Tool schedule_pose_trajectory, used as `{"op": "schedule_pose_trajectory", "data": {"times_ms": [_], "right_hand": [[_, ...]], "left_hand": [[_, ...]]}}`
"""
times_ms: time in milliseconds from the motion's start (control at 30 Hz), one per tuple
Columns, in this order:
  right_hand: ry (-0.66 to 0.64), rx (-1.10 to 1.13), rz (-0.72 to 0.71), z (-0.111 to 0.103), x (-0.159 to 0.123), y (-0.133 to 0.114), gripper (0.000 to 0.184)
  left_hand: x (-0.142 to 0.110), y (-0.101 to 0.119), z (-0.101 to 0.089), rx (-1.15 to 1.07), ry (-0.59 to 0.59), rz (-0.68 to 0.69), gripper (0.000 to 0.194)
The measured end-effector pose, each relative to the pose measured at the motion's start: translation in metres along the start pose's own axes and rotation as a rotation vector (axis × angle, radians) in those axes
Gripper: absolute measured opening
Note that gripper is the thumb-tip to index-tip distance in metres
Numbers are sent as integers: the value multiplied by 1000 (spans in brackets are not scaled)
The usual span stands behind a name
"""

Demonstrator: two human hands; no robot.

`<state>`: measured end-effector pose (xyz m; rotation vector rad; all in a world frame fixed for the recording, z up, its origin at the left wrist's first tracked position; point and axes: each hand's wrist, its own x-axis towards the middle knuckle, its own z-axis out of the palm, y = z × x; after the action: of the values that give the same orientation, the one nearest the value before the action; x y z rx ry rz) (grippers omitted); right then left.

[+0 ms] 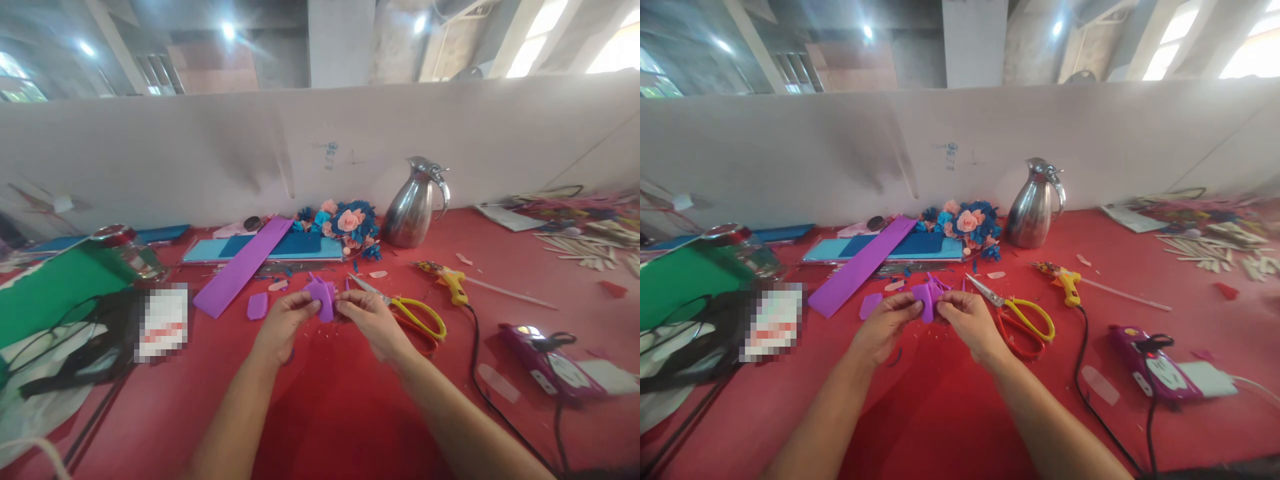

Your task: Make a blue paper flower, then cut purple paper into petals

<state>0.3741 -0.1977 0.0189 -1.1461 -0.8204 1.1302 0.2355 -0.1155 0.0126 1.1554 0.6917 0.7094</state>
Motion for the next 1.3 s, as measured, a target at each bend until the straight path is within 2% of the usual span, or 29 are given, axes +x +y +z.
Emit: {"op": "schedule_pose_trajectory", "data": {"times_ms": [200,500,600,700,1300], "right_hand": [[-38,5,-52,1,-5,-2,21],[-32,20,-58,4,-8,-7,19],[-35,28,-47,4,-9,-9,17],[-49,41,-41,4,-9,-10,18],[-62,-60,-104,3,-8,0,13]], "left_hand": [[0,-2,-1,-141,-29,-62,27],[-1,-10,10,-398,-149,-160,30],[-1,-14,12,-463,-177,-192,26],[0,-16,12,-488,-192,-203,21],[1,-17,11,-467,-152,-202,26]]}}
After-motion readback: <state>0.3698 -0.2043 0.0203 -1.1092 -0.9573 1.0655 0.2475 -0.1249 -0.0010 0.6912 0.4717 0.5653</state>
